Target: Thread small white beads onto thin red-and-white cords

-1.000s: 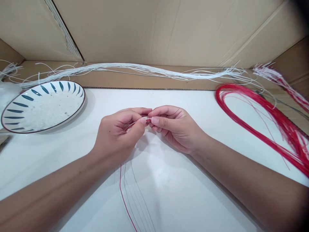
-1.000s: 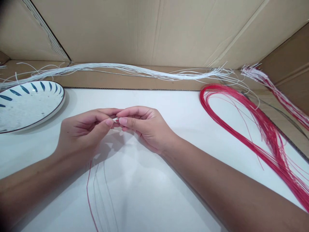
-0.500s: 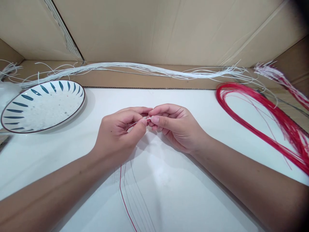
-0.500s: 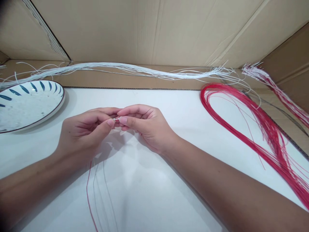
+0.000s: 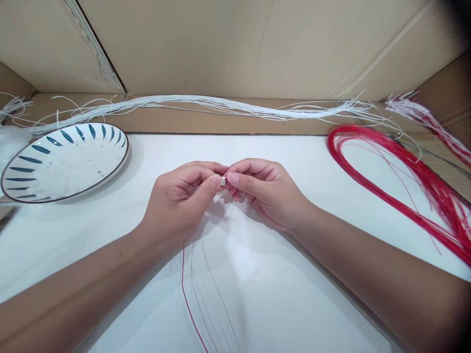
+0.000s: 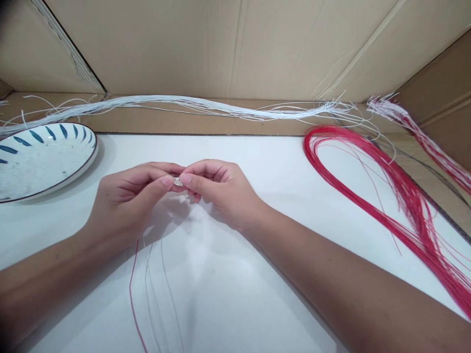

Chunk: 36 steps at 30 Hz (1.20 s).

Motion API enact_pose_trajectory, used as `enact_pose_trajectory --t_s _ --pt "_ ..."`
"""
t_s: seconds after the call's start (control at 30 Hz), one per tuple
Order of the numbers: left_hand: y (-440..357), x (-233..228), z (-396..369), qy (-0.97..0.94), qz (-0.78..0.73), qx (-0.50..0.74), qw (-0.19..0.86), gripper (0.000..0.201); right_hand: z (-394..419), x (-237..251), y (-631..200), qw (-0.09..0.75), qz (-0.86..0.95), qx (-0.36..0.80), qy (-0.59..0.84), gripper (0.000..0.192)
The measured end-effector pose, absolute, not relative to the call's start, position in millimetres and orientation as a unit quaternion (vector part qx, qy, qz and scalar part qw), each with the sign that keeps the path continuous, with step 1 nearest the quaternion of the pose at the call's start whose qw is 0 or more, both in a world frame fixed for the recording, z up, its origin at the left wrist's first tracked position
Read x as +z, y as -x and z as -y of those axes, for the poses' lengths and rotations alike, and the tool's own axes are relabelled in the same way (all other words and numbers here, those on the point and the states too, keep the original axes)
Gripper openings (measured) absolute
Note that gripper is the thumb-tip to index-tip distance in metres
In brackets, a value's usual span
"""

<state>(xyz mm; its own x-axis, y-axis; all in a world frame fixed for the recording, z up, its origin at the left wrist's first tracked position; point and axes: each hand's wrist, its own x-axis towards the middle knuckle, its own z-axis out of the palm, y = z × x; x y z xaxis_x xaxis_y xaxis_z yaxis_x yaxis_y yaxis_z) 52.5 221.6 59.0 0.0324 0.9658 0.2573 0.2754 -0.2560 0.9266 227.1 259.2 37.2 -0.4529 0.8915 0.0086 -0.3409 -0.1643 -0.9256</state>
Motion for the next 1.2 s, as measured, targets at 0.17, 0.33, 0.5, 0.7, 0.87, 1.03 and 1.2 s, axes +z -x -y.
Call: enact_pose_trajectory --t_s 0.17,0.33,0.5,0.7,0.87,1.03,1.2 --pt "-50.4 57.5 -220.9 -0.644 -0.492 0.469 0.35 0.02 -256.6 37.1 -227.0 0.423 0.525 0.668 0.316 0.016" --pt "-49.0 55.3 -223.2 -0.657 -0.486 0.463 0.344 0.019 -252.1 40.7 -227.7 0.388 0.621 0.585 0.347 0.02" --pt "-49.9 54.5 -223.3 -0.616 -0.472 0.469 0.421 0.016 -251.5 40.6 -228.4 0.39 0.653 0.578 0.295 0.027" --pt "-50.5 52.5 -222.9 -0.574 -0.474 0.48 0.465 0.008 -254.6 35.5 -229.4 0.404 0.626 0.592 0.306 0.018" --pt "-48.3 53.2 -224.4 -0.54 -0.475 0.486 0.497 0.023 -255.9 36.2 -227.8 0.408 0.624 0.576 0.336 0.016" --pt "-49.0 56.5 -225.2 -0.59 -0.492 0.462 0.442 0.014 -254.6 40.1 -227.7 0.407 0.663 0.536 0.327 0.018" --pt "-51.0 52.5 -228.4 -0.51 -0.511 0.543 0.429 0.015 -267.8 35.1 -234.9 0.398 0.731 0.353 0.427 0.01"
